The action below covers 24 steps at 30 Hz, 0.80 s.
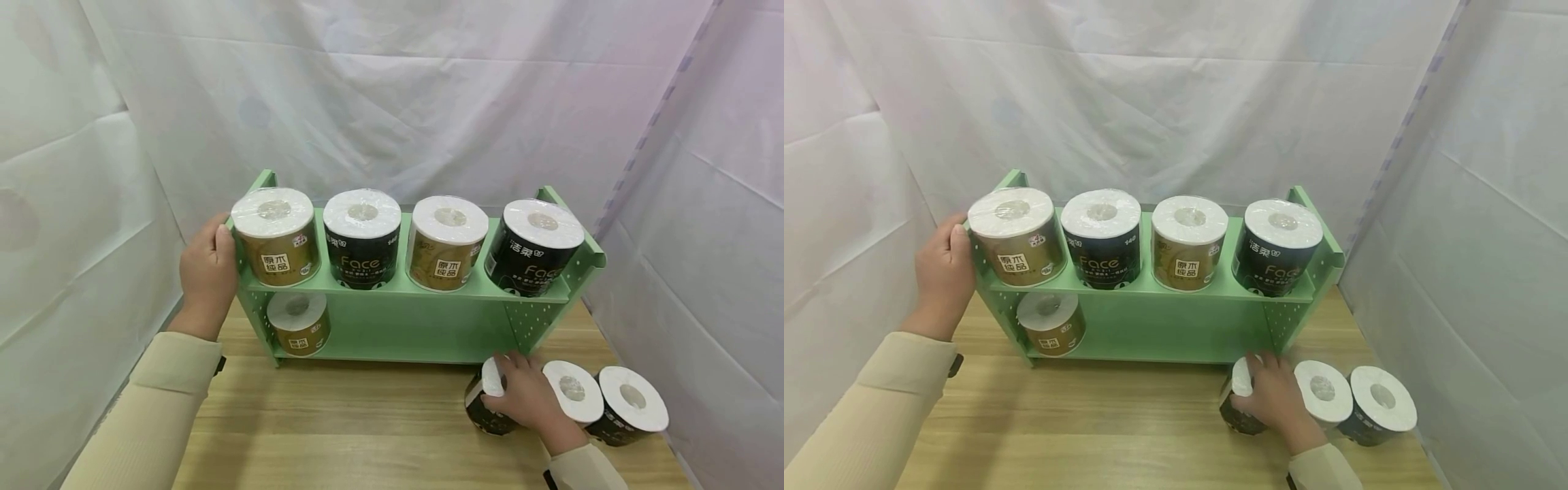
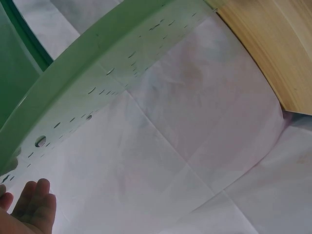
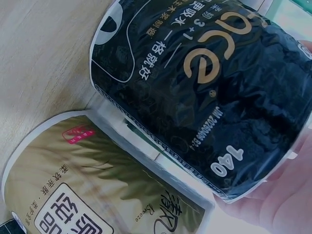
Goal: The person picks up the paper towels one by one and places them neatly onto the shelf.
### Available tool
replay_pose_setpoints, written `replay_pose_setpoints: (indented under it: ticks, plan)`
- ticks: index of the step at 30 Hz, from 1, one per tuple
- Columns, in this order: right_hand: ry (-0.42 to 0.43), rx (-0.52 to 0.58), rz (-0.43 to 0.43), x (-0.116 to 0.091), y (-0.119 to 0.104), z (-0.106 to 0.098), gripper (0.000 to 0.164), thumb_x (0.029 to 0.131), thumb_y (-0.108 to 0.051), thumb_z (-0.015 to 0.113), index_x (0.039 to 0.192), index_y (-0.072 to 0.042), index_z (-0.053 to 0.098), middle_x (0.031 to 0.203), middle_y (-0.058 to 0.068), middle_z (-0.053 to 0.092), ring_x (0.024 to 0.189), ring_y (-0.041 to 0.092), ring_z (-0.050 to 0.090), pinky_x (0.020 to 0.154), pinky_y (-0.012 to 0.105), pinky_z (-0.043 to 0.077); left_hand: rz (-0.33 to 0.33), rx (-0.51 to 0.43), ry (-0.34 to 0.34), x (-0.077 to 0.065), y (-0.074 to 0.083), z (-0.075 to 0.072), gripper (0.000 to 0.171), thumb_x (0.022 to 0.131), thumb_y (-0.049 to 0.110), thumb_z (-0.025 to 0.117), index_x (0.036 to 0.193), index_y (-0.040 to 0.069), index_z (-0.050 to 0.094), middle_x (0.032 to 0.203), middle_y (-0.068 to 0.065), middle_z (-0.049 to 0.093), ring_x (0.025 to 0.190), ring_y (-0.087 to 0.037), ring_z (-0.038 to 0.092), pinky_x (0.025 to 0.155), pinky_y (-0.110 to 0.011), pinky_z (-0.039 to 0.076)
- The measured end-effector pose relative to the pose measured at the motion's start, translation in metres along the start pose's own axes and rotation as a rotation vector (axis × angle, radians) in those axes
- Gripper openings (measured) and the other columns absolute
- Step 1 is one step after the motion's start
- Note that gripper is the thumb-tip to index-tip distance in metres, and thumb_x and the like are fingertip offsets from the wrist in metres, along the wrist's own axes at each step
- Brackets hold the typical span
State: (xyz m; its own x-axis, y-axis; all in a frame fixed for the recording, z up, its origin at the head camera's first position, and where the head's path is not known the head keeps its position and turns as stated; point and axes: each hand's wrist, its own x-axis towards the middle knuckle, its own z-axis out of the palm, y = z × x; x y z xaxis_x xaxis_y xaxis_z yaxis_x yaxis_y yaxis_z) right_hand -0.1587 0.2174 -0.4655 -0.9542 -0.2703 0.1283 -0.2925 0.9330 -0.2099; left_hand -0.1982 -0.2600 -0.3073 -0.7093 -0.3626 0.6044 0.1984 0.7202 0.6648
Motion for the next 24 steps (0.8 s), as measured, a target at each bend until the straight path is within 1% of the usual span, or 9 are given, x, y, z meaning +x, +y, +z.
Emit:
replay_pose_setpoints:
  ticks: [9, 15, 20, 24]
  plan:
    - [0.021, 0.013, -0.031, -0.001, -0.001, -0.002, 0.077, 0.068, -0.04, 0.077, 0.129, 0.004, 0.057, 0.124, 0.027, 0.054, 0.114, 0.048, 0.05, 0.087, 0.059, 0.045, -0.006, 0.002, -0.004, 0.0, 0.0, 0.0, 0.045, 0.1, 0.028, 0.029, 0.121, 0.005, 0.062, 0.114, -0.018, 0.064, 0.093, -0.033, 0.053, 0.083, -0.053, 0.042]
    - [0.034, 0.02, -0.054, 0.001, -0.004, -0.006, 0.076, 0.066, -0.039, 0.078, 0.126, 0.003, 0.059, 0.123, 0.026, 0.056, 0.113, 0.045, 0.051, 0.088, 0.058, 0.045, -0.005, 0.002, -0.001, 0.0, 0.0, 0.0, 0.044, 0.1, 0.027, 0.029, 0.119, 0.005, 0.063, 0.111, -0.018, 0.064, 0.09, -0.032, 0.052, 0.079, -0.051, 0.041]
    - [0.035, 0.023, -0.061, 0.001, -0.009, -0.007, 0.076, 0.066, -0.04, 0.078, 0.126, 0.002, 0.059, 0.123, 0.024, 0.056, 0.114, 0.046, 0.051, 0.09, 0.058, 0.044, -0.013, -0.005, -0.006, 0.0, 0.0, 0.0, 0.044, 0.1, 0.025, 0.029, 0.119, 0.006, 0.063, 0.112, -0.017, 0.064, 0.091, -0.032, 0.052, 0.081, -0.052, 0.041]
    - [0.053, 0.018, -0.079, 0.0, -0.013, -0.01, 0.076, 0.065, -0.039, 0.078, 0.126, 0.002, 0.06, 0.122, 0.023, 0.057, 0.112, 0.046, 0.052, 0.091, 0.058, 0.043, -0.016, -0.006, -0.006, 0.0, 0.0, 0.0, 0.044, 0.1, 0.025, 0.029, 0.12, 0.006, 0.063, 0.113, -0.017, 0.064, 0.092, -0.032, 0.053, 0.083, -0.053, 0.041]
